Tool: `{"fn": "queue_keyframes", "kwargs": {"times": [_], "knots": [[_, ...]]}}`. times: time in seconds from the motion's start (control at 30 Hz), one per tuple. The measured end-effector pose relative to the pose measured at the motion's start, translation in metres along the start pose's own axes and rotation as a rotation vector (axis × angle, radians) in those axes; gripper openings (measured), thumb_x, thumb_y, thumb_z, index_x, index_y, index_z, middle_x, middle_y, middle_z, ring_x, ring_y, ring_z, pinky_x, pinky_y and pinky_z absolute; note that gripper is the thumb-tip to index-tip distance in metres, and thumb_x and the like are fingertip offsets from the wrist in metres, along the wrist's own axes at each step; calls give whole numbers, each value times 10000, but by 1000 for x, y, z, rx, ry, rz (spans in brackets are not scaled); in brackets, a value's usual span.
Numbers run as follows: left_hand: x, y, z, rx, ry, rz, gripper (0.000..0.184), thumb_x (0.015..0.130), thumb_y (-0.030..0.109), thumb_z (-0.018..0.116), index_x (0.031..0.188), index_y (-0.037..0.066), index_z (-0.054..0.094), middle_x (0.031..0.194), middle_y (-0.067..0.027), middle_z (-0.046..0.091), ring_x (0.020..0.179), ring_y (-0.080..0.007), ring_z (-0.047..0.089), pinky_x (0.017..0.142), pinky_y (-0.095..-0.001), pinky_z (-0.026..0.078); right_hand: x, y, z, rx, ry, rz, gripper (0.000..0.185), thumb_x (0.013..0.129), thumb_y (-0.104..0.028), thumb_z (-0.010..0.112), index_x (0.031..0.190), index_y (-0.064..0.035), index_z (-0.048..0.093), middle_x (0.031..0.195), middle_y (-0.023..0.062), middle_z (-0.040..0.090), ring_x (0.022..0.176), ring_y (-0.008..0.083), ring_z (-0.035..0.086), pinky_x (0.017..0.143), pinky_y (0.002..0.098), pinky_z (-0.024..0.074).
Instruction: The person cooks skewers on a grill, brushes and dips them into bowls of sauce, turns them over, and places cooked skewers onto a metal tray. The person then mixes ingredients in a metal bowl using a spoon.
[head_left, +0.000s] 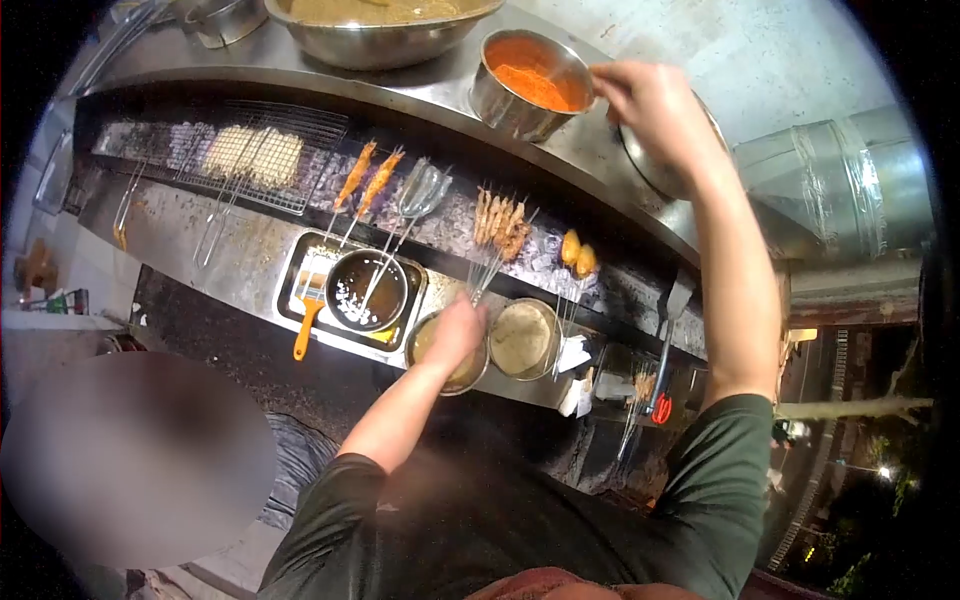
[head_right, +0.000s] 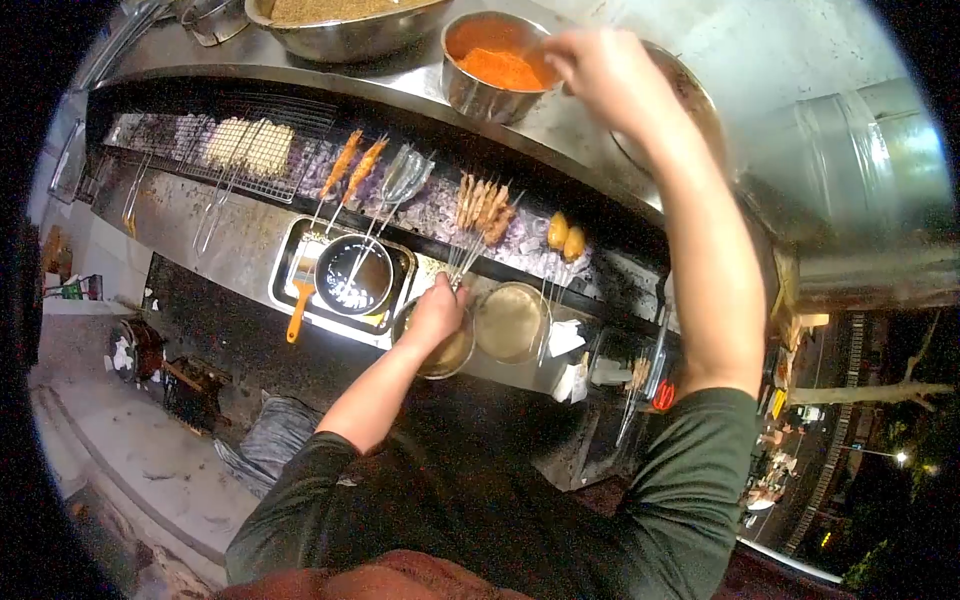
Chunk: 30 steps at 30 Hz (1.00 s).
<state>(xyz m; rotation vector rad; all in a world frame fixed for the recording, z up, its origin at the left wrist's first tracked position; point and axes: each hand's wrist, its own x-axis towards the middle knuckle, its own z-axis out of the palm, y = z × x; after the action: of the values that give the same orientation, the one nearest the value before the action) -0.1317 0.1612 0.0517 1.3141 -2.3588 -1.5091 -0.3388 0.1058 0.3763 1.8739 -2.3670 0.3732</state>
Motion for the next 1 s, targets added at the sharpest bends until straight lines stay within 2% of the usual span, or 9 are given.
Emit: {"fn": "queue_keyframes", "kwargs": {"times": [0.07, 0.2, 0.3, 0.4, 0.53, 0.57, 0.67, 0.7, 1.0], "knots": [[0, 9, -5, 118, -20, -68, 367, 894, 219, 460, 1149, -33, 384, 995, -282, 596, 924, -435, 583, 785, -492, 465, -27, 1, 12, -22, 72, -119, 231, 805, -95, 582, 1019, -62, 662, 952, 154, 659, 869, 296, 651, 784, 373, 525], [5, 0, 5, 366, 78, -44, 295, 889, 120, 351, 1150, -10, 398, 1024, -234, 592, 894, -387, 621, 773, -467, 496, -60, 10, 64, -129, 28, -301, 214, 814, -101, 576, 1017, -71, 635, 916, 139, 659, 858, 286, 642, 764, 363, 523], [8, -4, 9, 425, 70, -23, 281, 879, 107, 379, 1125, -24, 408, 956, -238, 613, 873, -383, 634, 768, -452, 508, -71, 18, 102, -183, -136, -282, 213, 826, -112, 464, 993, -50, 581, 912, 146, 640, 821, 304, 638, 698, 395, 522], [6, -4, 4, 364, -20, -8, 285, 874, 102, 374, 1119, -39, 408, 987, -269, 606, 886, -408, 620, 797, -465, 493, -78, 35, 112, -156, -23, -200, 203, 827, -109, 462, 980, -44, 579, 914, 153, 637, 832, 315, 634, 716, 398, 516], [-2, 2, 8, 7, -59, 86, 229, 892, 87, 370, 1077, -11, 461, 1015, -310, 588, 965, -454, 570, 861, -492, 441, -81, 53, 111, -43, 22, -145, 203, 827, -119, 518, 979, -56, 638, 890, 178, 643, 850, 331, 625, 747, 413, 500], [17, -34, 40, -81, 153, 416, 181, 922, 114, 391, 1032, 20, 500, 805, -184, 636, 699, -341, 625, 631, -441, 488, -81, 52, 106, 12, 16, -87, 202, 830, -133, 557, 992, -55, 648, 930, 173, 643, 863, 339, 622, 774, 406, 498], [17, -23, 24, -1227, -535, -129, 171, 956, 151, 416, 1058, 30, 481, 638, -30, 487, 505, -159, 458, 452, -296, 373, -83, 53, 111, 21, -65, -94, 204, 837, -144, 570, 1004, -54, 646, 941, 166, 644, 876, 333, 621, 787, 401, 496], [8, -5, 10, -1303, -537, -211, 157, 964, 176, 432, 1036, 51, 493, 611, 50, 319, 482, -63, 259, 427, -208, 244, -83, 48, 112, 46, -16, -84, 213, 828, -147, 583, 1010, -58, 649, 945, 158, 647, 886, 324, 621, 793, 395, 496], [24, -34, 5, -1547, -733, -214, 215, 962, 193, 420, 1075, 41, 520, 632, 34, 368, 460, -72, 328, 418, -215, 281, -85, 41, 133, 22, -70, -145, 218, 825, -126, 572, 1020, -60, 642, 958, 160, 646, 888, 315, 626, 784, 381, 505]]}}
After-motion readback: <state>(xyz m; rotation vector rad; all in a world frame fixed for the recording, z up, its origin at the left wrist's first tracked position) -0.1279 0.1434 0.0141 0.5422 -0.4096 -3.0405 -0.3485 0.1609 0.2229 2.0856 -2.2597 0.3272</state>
